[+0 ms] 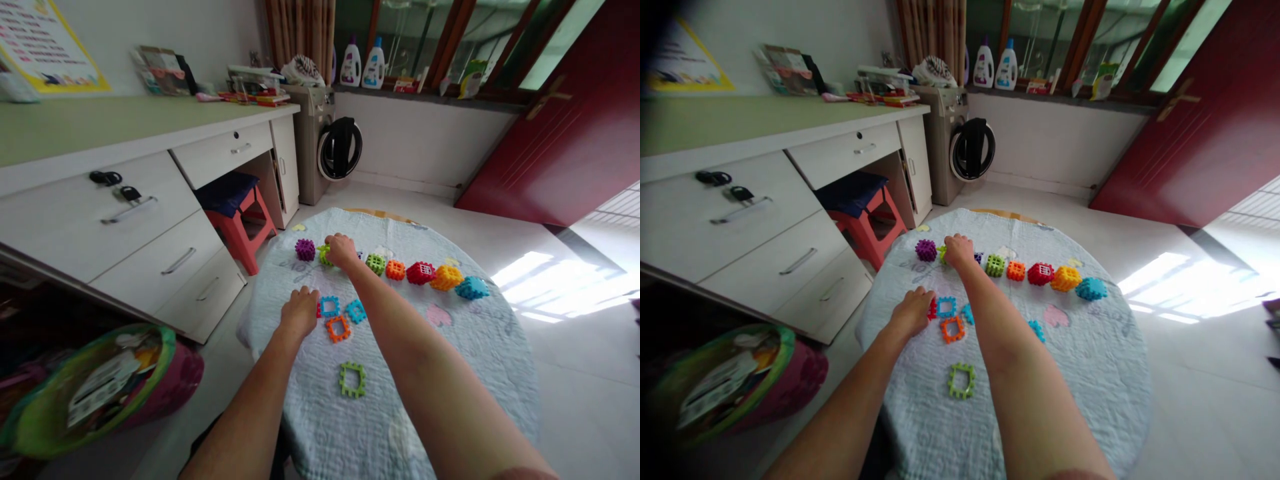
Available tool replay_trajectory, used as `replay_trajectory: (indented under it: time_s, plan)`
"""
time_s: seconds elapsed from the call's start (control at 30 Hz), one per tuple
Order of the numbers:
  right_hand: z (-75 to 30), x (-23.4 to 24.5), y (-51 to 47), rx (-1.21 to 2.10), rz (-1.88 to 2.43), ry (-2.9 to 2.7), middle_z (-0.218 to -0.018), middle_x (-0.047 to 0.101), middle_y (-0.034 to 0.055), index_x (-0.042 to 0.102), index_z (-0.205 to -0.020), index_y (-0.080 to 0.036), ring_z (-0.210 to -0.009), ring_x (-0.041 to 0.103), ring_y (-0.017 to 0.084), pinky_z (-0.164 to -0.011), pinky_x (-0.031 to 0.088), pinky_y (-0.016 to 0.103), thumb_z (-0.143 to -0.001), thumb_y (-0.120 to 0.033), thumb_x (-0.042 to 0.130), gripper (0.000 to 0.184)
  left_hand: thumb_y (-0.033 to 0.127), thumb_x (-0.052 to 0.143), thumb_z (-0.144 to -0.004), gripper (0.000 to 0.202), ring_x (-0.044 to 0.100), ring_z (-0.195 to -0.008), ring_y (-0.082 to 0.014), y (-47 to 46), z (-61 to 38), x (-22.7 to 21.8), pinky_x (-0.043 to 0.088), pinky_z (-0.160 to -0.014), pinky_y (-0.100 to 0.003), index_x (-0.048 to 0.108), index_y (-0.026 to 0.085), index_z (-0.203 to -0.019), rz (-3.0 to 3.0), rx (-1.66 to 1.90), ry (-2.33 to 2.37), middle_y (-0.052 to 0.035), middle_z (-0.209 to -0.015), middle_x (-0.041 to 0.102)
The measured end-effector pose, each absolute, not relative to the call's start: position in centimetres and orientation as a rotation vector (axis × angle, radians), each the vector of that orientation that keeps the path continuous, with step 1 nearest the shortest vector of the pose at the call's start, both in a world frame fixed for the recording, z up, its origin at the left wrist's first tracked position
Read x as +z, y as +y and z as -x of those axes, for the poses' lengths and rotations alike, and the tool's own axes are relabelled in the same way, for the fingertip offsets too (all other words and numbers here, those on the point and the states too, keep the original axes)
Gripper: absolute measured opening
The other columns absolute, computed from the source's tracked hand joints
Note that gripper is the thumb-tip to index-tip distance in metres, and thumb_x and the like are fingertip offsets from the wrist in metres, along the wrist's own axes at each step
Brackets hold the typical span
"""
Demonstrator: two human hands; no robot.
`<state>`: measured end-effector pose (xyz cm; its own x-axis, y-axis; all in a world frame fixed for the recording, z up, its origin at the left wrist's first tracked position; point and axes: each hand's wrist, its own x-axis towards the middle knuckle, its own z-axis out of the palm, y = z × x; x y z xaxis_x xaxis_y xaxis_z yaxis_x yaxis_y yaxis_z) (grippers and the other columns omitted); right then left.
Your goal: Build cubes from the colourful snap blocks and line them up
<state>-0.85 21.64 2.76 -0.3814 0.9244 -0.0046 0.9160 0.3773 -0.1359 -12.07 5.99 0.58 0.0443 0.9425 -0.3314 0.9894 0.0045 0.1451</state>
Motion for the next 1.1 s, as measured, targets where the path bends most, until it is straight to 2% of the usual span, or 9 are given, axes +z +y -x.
replay_trajectory:
  time_s: [0.2,0.33,0.53,0.7,0.77,0.87,1.1]
  plan:
    - [1.2,2.4,22.2,0.221,1.728,-2.611,-0.122,0.061,0.0148,0.063,-0.121,-0.021,-0.112,0.054,0.029,-0.091,0.041,0.041,-0.086,-0.021,0.052,0.037,0.011,0.050,-0.080,0.040,0.049,-0.116,-0.0268,6.0,11.9,0.6,0.050,-0.083,-0.035,0.053,0.026,-0.117,-1.986,-0.203,1.961,-0.0102,-0.124,0.051]
    - [0.9,2.5,22.3,0.244,1.726,-2.589,-0.125,0.060,0.0137,0.062,-0.123,-0.021,-0.114,0.053,0.030,-0.092,0.041,0.042,-0.088,-0.028,0.055,0.037,0.011,0.051,-0.080,0.039,0.048,-0.117,-0.0271,6.0,12.0,0.5,0.050,-0.083,-0.035,0.053,0.025,-0.116,-1.976,-0.199,1.949,-0.0104,-0.125,0.050]
    - [-2.5,4.4,20.3,0.300,1.712,-2.311,-0.130,0.056,0.0133,0.055,-0.130,-0.020,-0.115,0.052,0.028,-0.095,0.040,0.040,-0.090,-0.037,0.055,0.044,0.016,0.050,-0.082,0.033,0.051,-0.113,-0.0270,6.0,12.3,0.4,0.049,-0.085,-0.037,0.054,0.024,-0.114,-2.009,-0.182,1.931,-0.0099,-0.124,0.051]
    - [-8.9,5.6,14.3,0.286,1.629,-2.259,-0.115,0.063,0.0125,0.064,-0.117,-0.017,-0.107,0.057,0.025,-0.093,0.040,0.037,-0.087,-0.030,0.056,0.033,0.015,0.051,-0.081,0.033,0.053,-0.109,-0.0268,6.0,12.4,0.6,0.049,-0.086,-0.036,0.056,0.022,-0.112,-2.056,-0.202,1.925,-0.0105,-0.121,0.053]
    - [-11.6,5.7,11.1,0.285,1.629,-2.307,-0.115,0.063,0.0111,0.065,-0.113,-0.018,-0.107,0.056,0.025,-0.093,0.040,0.036,-0.085,-0.027,0.059,0.029,0.015,0.052,-0.080,0.032,0.053,-0.108,-0.0260,5.9,12.4,0.7,0.048,-0.087,-0.035,0.057,0.023,-0.111,-2.075,-0.200,1.918,-0.0096,-0.119,0.054]
    - [-14.8,5.6,6.2,0.289,1.707,-2.327,-0.120,0.062,0.0105,0.065,-0.112,-0.020,-0.109,0.056,0.025,-0.091,0.041,0.036,-0.084,-0.026,0.061,0.029,0.015,0.053,-0.080,0.034,0.053,-0.107,-0.0243,5.7,12.4,0.9,0.047,-0.089,-0.034,0.058,0.025,-0.111,-2.094,-0.192,1.907,-0.0077,-0.118,0.054]
    - [-15.2,3.2,-3.2,0.526,1.622,-2.451,-0.110,0.066,0.0097,0.065,-0.110,-0.019,-0.103,0.059,0.023,-0.092,0.041,0.037,-0.083,-0.021,0.062,0.027,0.016,0.048,-0.084,0.034,0.051,-0.108,-0.0247,5.6,12.2,0.6,0.044,-0.092,-0.034,0.058,0.026,-0.115,-2.105,-0.146,1.882,-0.0083,-0.120,0.053]
